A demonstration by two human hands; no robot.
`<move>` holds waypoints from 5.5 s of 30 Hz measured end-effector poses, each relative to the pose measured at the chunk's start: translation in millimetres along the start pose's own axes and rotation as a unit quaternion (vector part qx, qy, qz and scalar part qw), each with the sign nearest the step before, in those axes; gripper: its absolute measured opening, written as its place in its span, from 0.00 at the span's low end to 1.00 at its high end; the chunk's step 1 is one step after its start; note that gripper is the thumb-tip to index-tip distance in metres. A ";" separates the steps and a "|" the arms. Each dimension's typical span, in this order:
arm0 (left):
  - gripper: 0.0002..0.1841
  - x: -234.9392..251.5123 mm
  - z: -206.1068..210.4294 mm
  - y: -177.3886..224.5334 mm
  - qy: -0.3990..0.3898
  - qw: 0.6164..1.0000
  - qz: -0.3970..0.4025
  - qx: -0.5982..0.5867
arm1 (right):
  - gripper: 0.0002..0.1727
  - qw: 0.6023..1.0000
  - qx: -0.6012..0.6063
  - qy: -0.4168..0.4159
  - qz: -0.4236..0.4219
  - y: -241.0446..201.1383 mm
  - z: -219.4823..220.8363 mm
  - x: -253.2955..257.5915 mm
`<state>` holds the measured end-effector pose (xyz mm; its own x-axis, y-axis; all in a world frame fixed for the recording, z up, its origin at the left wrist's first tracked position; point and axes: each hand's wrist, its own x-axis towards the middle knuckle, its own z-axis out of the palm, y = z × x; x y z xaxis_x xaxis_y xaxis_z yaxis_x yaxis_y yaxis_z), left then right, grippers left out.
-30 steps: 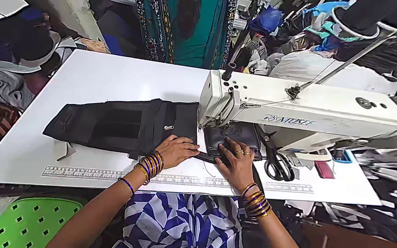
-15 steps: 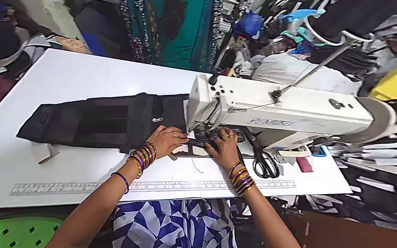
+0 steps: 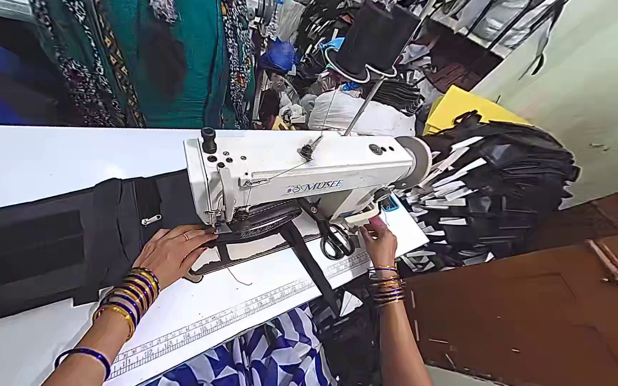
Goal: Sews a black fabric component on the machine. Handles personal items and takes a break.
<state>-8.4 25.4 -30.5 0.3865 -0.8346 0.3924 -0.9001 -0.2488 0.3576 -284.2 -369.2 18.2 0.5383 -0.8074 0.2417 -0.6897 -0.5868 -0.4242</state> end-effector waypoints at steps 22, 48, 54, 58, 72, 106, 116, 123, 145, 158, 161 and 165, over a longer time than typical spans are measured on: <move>0.19 5.9 -17.5 17.8 -0.127 0.988 -0.087 -0.015 | 0.06 0.966 0.065 -0.057 -0.245 -172.6 63.2 -121.9; 0.17 4.4 -15.8 7.6 -0.087 0.991 -0.076 -0.072 | 0.27 0.943 0.039 -0.071 -0.322 -192.1 94.7 -164.4; 0.17 2.7 -14.4 6.0 -0.075 0.993 -0.065 -0.069 | 0.28 0.951 -0.003 -0.110 -0.290 -215.7 100.8 -150.2; 0.17 3.3 -16.9 5.4 -0.119 0.989 -0.063 -0.057 | 0.22 0.945 0.059 -0.078 -0.313 -194.3 91.5 -140.8; 0.16 10.8 -16.6 5.4 -0.070 0.995 -0.074 -0.014 | 0.22 0.982 -0.113 0.075 -0.132 -49.5 25.9 -13.0; 0.21 43.3 -8.9 -50.3 -0.088 0.988 -0.112 0.061 | 0.17 0.851 0.292 -0.435 -0.044 -77.7 -18.1 -32.0; 0.32 -109.8 -98.2 -71.7 0.118 0.914 -0.339 0.190 | 0.04 0.834 0.235 -0.479 -0.138 -113.6 -13.4 -9.1; 0.17 -130.4 -155.6 97.4 -0.380 0.811 -0.431 0.111 | 0.03 0.916 0.278 -0.287 -0.044 -36.5 -41.3 -53.4; 0.29 53.2 -207.3 -34.5 0.424 0.647 -0.356 -0.524 | 0.37 0.825 0.029 -0.272 -0.495 -288.7 103.5 -214.9; 0.37 -139.6 -89.6 73.7 0.286 0.781 -0.378 -0.407 | 0.03 0.743 0.512 -0.427 -0.058 -311.3 99.3 -140.0; 0.36 -154.0 -78.8 78.0 0.256 0.817 -0.403 -0.324 | 0.19 0.819 0.397 -0.393 -0.133 -297.6 102.0 -149.0; 0.34 -160.5 -72.9 78.5 0.123 0.891 -0.434 -0.054 | 0.33 0.898 0.085 -0.337 -0.270 -293.3 95.8 -155.6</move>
<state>-126.4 175.7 -3.7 0.9717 -0.2146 0.0984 -0.2219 -0.6876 0.6913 -119.3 -65.6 21.5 0.9823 -0.1546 -0.1061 -0.1875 -0.8169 -0.5454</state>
